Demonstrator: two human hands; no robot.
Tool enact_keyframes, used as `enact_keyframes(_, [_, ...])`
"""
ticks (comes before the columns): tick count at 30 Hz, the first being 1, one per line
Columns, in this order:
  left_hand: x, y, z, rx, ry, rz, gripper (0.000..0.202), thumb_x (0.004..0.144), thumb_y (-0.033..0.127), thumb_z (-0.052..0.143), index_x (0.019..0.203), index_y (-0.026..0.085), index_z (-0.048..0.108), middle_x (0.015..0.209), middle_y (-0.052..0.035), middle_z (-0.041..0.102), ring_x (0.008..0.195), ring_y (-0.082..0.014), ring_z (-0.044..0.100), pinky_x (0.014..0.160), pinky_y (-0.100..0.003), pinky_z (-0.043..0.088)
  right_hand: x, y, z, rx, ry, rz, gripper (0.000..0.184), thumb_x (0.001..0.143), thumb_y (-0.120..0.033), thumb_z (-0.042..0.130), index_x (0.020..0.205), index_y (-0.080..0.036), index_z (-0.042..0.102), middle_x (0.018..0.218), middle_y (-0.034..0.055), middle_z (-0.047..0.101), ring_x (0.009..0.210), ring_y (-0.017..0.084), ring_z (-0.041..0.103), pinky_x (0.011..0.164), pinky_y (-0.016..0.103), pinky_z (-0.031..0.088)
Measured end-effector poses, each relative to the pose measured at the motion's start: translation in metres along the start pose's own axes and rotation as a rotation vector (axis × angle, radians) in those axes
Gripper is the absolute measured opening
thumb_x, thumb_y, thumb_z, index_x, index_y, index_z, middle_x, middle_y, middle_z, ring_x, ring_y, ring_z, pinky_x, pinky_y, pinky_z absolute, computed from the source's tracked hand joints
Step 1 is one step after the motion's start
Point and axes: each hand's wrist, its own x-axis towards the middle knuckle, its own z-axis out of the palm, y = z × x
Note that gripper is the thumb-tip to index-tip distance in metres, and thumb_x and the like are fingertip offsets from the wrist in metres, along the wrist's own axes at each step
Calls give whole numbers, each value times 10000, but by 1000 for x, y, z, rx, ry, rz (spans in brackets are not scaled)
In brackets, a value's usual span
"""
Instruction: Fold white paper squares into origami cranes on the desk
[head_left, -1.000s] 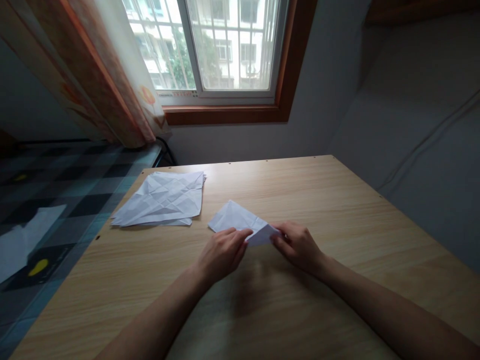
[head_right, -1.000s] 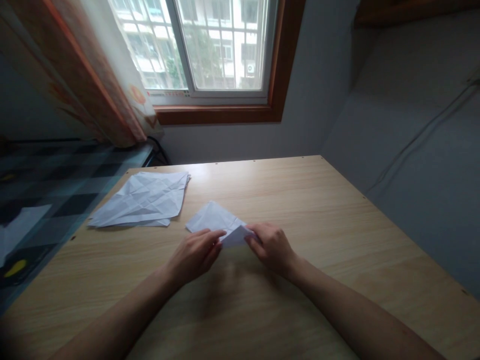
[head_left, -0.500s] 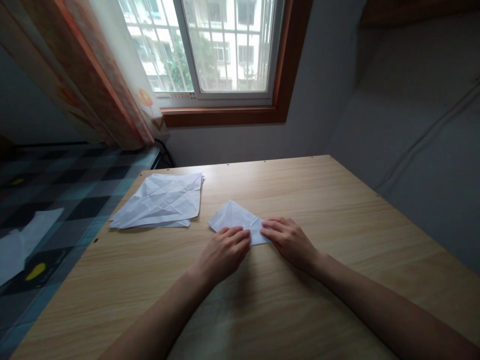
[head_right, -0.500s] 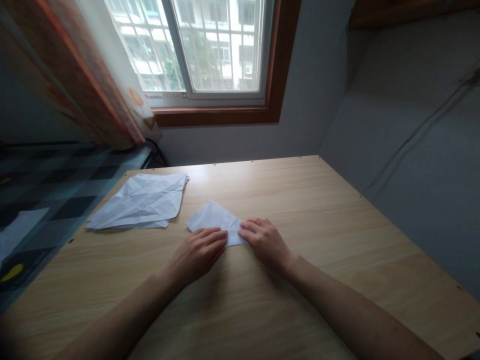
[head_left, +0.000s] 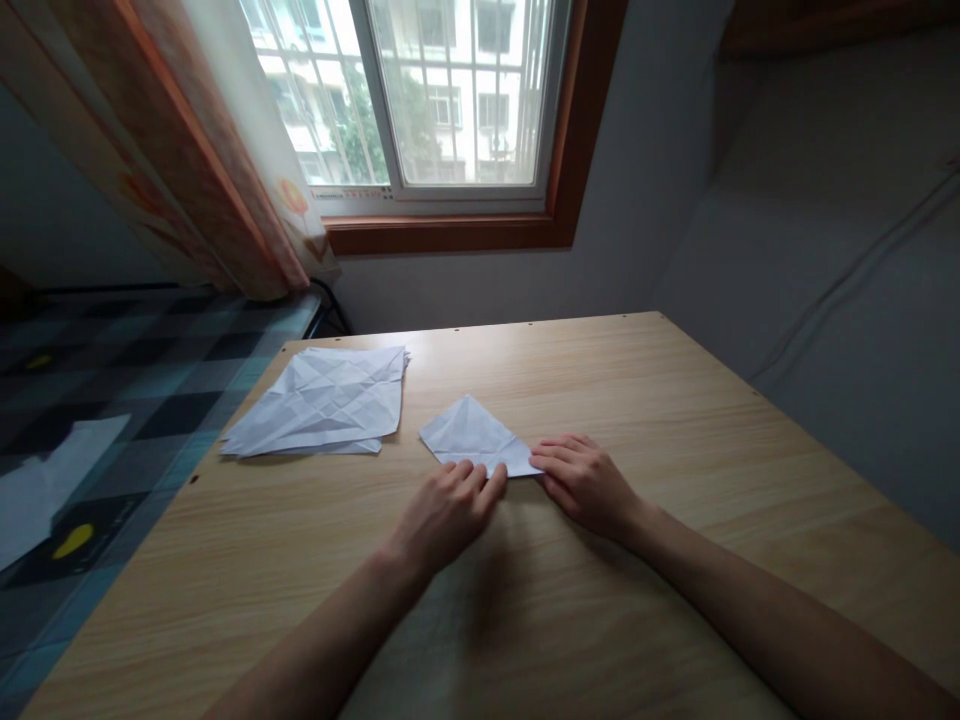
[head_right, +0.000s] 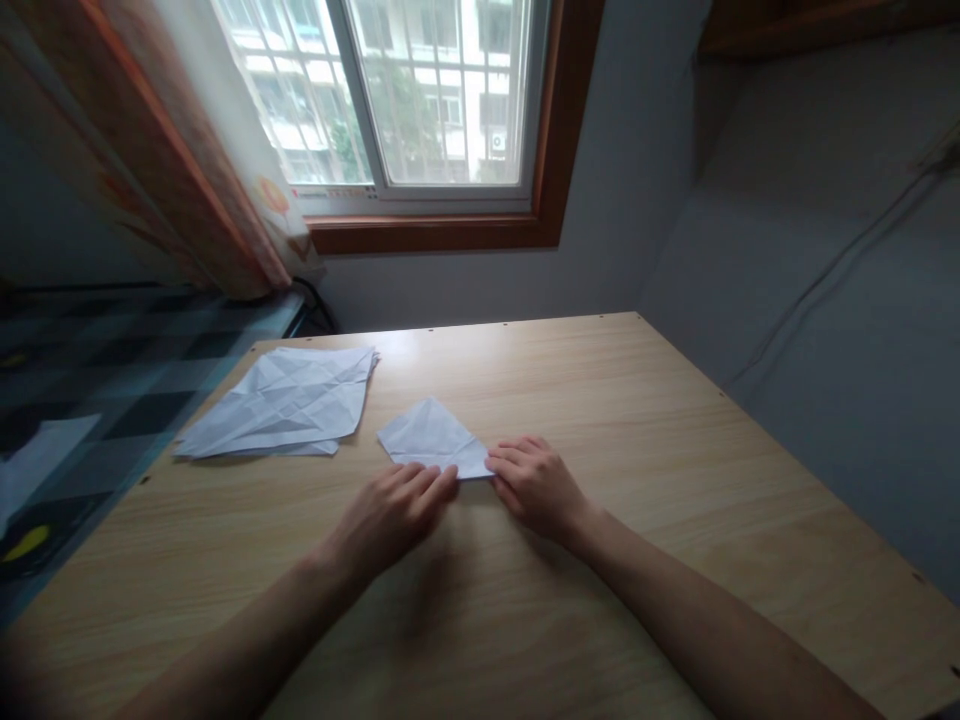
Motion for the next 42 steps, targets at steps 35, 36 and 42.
enact_keyframes(35, [-7,-26,10,-338,87,-320,444,889,316,570,1310,174,547,1359,-158,566,1268,-329,498,1031,-507,404,0,4,-3,88,26,-361,238,864,-122,529,1044,-177,674,1079,61,745,1003,196,694,903,356,552])
enact_keyframes(36, [-8,-28,13,-309,16,-250,451,917,340,526,1339,181,526,1422,-144,516,1335,-324,434,1074,-514,357,-1,4,-3,97,18,-358,249,848,-116,535,1045,-175,676,1090,65,742,1017,198,692,907,356,554])
enact_keyframes(42, [-8,-36,23,-252,-223,-248,585,955,486,404,1470,212,367,1525,-128,386,1420,-292,328,1135,-510,237,-3,3,-4,141,-31,-322,386,727,-64,531,1070,-166,675,1168,77,714,1113,206,658,976,359,528])
